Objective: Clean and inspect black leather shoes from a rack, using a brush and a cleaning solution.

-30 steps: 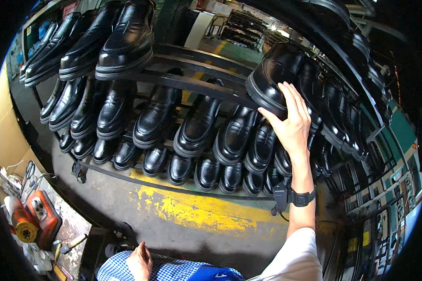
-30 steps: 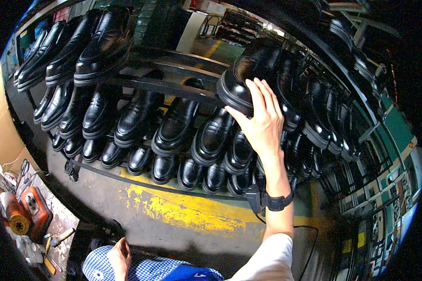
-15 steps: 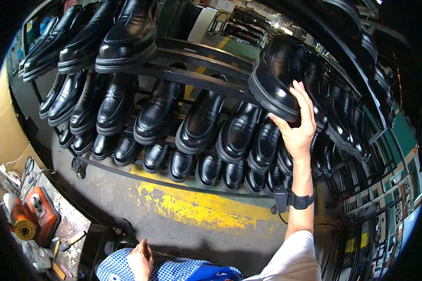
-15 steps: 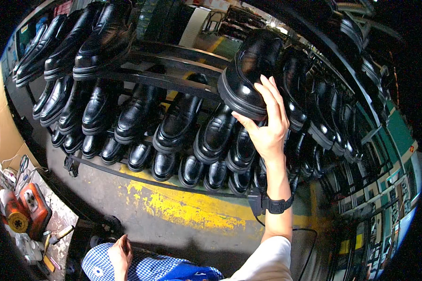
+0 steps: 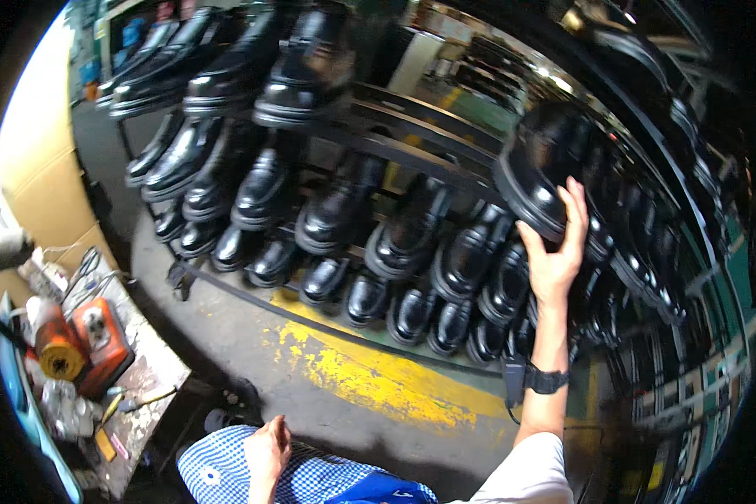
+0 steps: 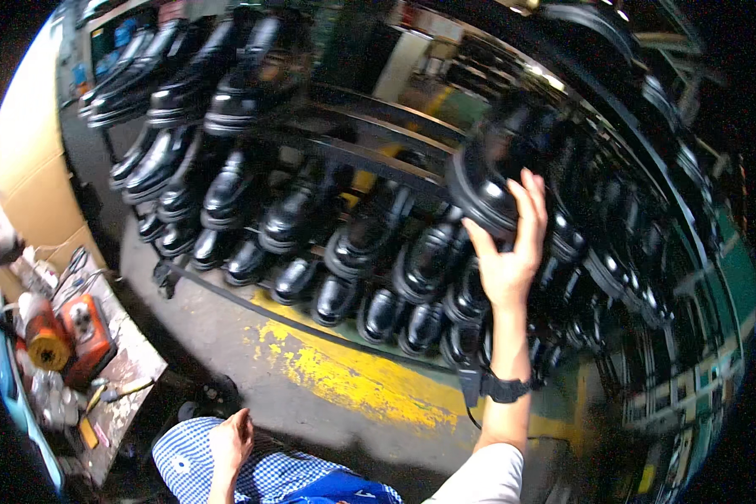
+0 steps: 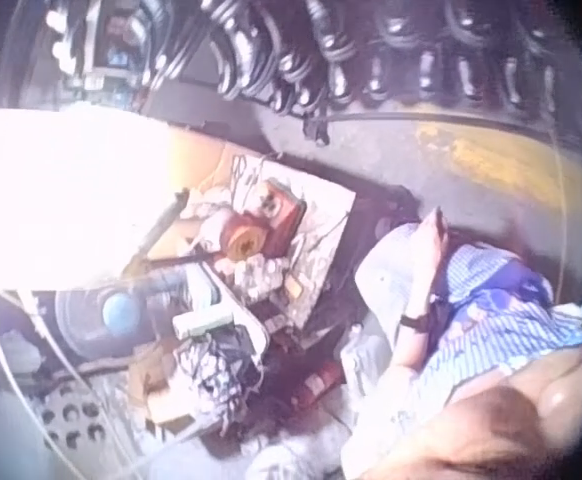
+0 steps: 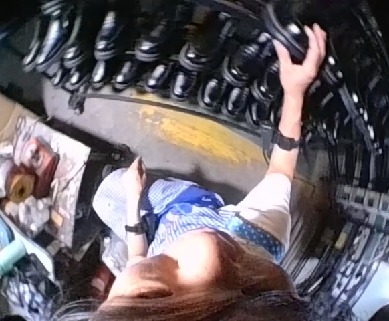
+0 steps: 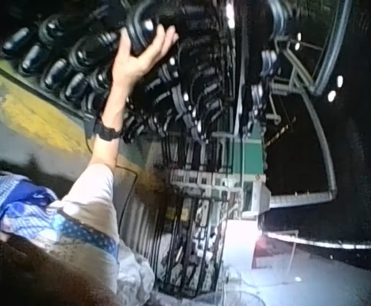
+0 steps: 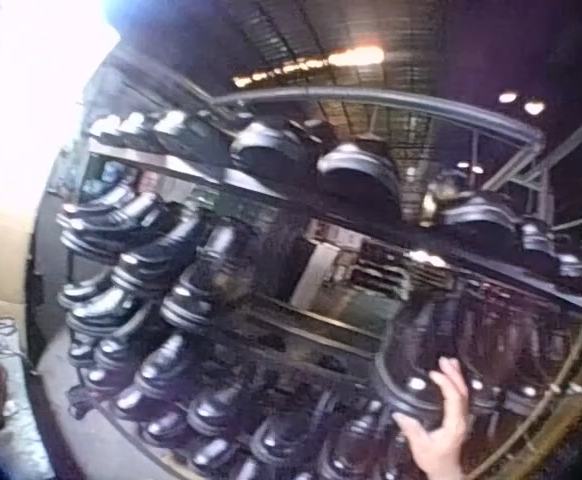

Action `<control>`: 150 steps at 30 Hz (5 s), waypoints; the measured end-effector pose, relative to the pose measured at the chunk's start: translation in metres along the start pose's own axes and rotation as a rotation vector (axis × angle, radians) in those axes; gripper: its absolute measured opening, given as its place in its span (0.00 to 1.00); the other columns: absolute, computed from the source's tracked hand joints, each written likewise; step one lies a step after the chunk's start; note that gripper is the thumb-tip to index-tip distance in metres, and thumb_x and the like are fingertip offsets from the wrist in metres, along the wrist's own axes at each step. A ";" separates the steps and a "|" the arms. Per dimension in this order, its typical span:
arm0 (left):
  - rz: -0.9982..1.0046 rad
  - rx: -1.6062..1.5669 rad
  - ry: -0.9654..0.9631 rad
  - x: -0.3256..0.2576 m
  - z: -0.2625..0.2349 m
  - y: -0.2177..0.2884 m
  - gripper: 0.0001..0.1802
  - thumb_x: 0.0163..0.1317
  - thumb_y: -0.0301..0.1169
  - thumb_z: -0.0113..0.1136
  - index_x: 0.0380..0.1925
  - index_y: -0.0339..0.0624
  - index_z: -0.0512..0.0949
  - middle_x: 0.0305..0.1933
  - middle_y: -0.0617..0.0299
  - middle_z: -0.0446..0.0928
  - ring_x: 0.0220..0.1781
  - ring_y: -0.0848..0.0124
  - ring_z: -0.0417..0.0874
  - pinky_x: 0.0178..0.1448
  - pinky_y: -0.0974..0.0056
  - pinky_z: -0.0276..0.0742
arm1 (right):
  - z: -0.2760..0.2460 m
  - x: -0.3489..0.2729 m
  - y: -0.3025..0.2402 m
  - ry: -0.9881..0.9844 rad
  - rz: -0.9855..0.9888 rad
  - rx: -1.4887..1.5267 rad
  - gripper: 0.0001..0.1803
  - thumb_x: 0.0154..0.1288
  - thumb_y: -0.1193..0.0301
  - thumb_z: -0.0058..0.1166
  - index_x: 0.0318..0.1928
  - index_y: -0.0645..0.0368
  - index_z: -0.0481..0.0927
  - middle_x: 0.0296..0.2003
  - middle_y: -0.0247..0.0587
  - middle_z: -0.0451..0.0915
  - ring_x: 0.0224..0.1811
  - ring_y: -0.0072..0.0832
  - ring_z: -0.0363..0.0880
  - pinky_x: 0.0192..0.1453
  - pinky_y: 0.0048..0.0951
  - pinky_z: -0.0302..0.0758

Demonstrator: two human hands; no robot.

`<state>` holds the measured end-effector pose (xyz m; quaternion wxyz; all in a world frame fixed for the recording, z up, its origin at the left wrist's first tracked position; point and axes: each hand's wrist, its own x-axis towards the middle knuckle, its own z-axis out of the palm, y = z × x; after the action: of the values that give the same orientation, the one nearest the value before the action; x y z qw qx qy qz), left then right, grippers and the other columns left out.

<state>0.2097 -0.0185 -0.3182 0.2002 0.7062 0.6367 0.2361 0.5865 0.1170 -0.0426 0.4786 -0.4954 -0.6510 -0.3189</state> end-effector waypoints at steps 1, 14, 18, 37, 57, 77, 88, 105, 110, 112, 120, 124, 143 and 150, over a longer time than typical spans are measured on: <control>-0.021 -0.025 -0.009 -0.001 -0.001 -0.002 0.12 0.53 0.29 0.57 0.38 0.40 0.77 0.27 0.53 0.79 0.29 0.58 0.81 0.36 0.59 0.76 | 0.003 -0.001 0.000 0.004 0.005 0.011 0.34 0.45 0.75 0.67 0.56 0.62 0.69 0.61 0.47 0.64 0.67 0.42 0.57 0.70 0.41 0.53; -0.068 -0.184 0.346 -0.016 -0.039 -0.028 0.12 0.54 0.26 0.57 0.40 0.40 0.78 0.22 0.54 0.77 0.22 0.62 0.80 0.27 0.63 0.74 | 0.026 -0.020 -0.072 0.134 -0.118 -0.098 0.23 0.55 0.73 0.58 0.53 0.65 0.71 0.58 0.51 0.68 0.61 0.45 0.64 0.67 0.46 0.55; -0.014 -0.121 0.420 -0.015 -0.035 -0.044 0.11 0.52 0.26 0.59 0.37 0.41 0.79 0.22 0.56 0.77 0.21 0.63 0.79 0.27 0.63 0.74 | 0.066 -0.011 -0.114 -0.015 -0.153 0.060 0.25 0.53 0.74 0.60 0.52 0.63 0.71 0.56 0.48 0.70 0.59 0.41 0.67 0.67 0.46 0.55; -0.103 -0.291 0.444 -0.018 -0.056 -0.048 0.07 0.54 0.23 0.56 0.33 0.36 0.80 0.24 0.52 0.78 0.22 0.62 0.80 0.28 0.66 0.74 | 0.199 0.073 -0.164 -0.165 -0.180 0.101 0.35 0.47 0.67 0.65 0.58 0.54 0.66 0.58 0.52 0.65 0.59 0.49 0.64 0.64 0.43 0.62; -0.094 -0.335 0.460 -0.021 -0.061 -0.052 0.07 0.55 0.24 0.55 0.33 0.36 0.80 0.24 0.52 0.79 0.23 0.62 0.82 0.28 0.66 0.75 | 0.237 0.135 -0.112 -0.598 1.070 1.343 0.19 0.57 0.57 0.59 0.43 0.57 0.78 0.39 0.38 0.80 0.39 0.31 0.78 0.45 0.34 0.75; -0.139 -0.543 0.454 -0.034 -0.044 -0.063 0.08 0.56 0.26 0.55 0.35 0.38 0.80 0.25 0.57 0.81 0.26 0.67 0.84 0.31 0.69 0.77 | 0.037 -0.039 -0.238 -0.164 1.191 1.487 0.26 0.59 0.59 0.46 0.55 0.61 0.71 0.48 0.39 0.76 0.51 0.33 0.74 0.59 0.34 0.67; -0.354 -1.287 0.303 -0.041 -0.114 -0.030 0.16 0.66 0.32 0.50 0.52 0.41 0.68 0.43 0.58 0.77 0.31 0.75 0.80 0.30 0.73 0.76 | 0.057 -0.202 -0.271 -0.936 1.496 1.740 0.36 0.47 0.76 0.56 0.60 0.67 0.62 0.55 0.45 0.71 0.56 0.36 0.71 0.63 0.31 0.64; -0.610 -1.666 0.070 -0.066 -0.128 -0.047 0.17 0.66 0.40 0.45 0.20 0.45 0.65 0.15 0.72 0.58 0.11 0.84 0.55 0.14 0.77 0.51 | 0.042 -0.214 -0.303 -1.208 1.348 1.563 0.37 0.46 0.83 0.59 0.60 0.71 0.62 0.57 0.48 0.69 0.59 0.31 0.68 0.64 0.29 0.61; -0.465 -1.816 0.247 -0.057 -0.150 -0.059 0.16 0.67 0.40 0.43 0.23 0.43 0.66 0.17 0.72 0.59 0.12 0.84 0.56 0.14 0.77 0.51 | 0.035 -0.210 -0.314 -1.304 1.385 1.602 0.37 0.46 0.83 0.59 0.61 0.71 0.62 0.56 0.48 0.70 0.58 0.32 0.69 0.64 0.30 0.63; -0.549 -1.697 0.323 -0.054 -0.149 -0.054 0.16 0.67 0.41 0.43 0.25 0.43 0.67 0.17 0.71 0.60 0.14 0.83 0.58 0.16 0.77 0.54 | 0.036 -0.211 -0.315 -1.304 1.494 1.681 0.36 0.48 0.83 0.56 0.60 0.71 0.62 0.55 0.48 0.70 0.57 0.32 0.70 0.63 0.30 0.64; -0.357 -1.433 0.209 -0.085 -0.091 -0.032 0.37 0.62 0.34 0.55 0.65 0.35 0.49 0.59 0.56 0.64 0.57 0.71 0.68 0.63 0.65 0.62 | 0.032 -0.222 -0.337 -1.075 1.402 1.568 0.37 0.50 0.83 0.58 0.62 0.69 0.59 0.58 0.47 0.66 0.60 0.32 0.66 0.65 0.31 0.61; -0.394 -1.483 0.192 -0.089 -0.106 -0.026 0.34 0.57 0.34 0.61 0.61 0.36 0.58 0.57 0.58 0.68 0.58 0.71 0.68 0.62 0.66 0.63 | 0.030 -0.214 -0.336 -1.130 1.285 1.570 0.35 0.54 0.75 0.59 0.62 0.65 0.60 0.61 0.47 0.62 0.64 0.34 0.61 0.65 0.32 0.60; -0.492 -0.535 0.466 -0.107 -0.122 -0.031 0.48 0.44 0.42 0.69 0.62 0.33 0.57 0.56 0.45 0.63 0.58 0.53 0.68 0.60 0.59 0.67 | 0.044 -0.185 -0.392 -1.031 0.244 1.139 0.05 0.62 0.79 0.49 0.37 0.64 0.77 0.26 0.43 0.78 0.26 0.27 0.77 0.31 0.24 0.71; -0.540 -0.475 0.450 -0.111 -0.119 -0.033 0.47 0.46 0.43 0.65 0.62 0.33 0.57 0.57 0.45 0.61 0.54 0.51 0.72 0.55 0.56 0.72 | 0.043 -0.187 -0.404 -1.117 0.218 1.101 0.04 0.61 0.77 0.53 0.35 0.64 0.76 0.21 0.34 0.75 0.23 0.15 0.74 0.25 0.18 0.67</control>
<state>0.1039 -0.1273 -0.2499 0.2678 0.3791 0.7547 0.4637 0.1986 -0.0317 -0.2092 0.2860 -0.3350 -0.8069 0.3935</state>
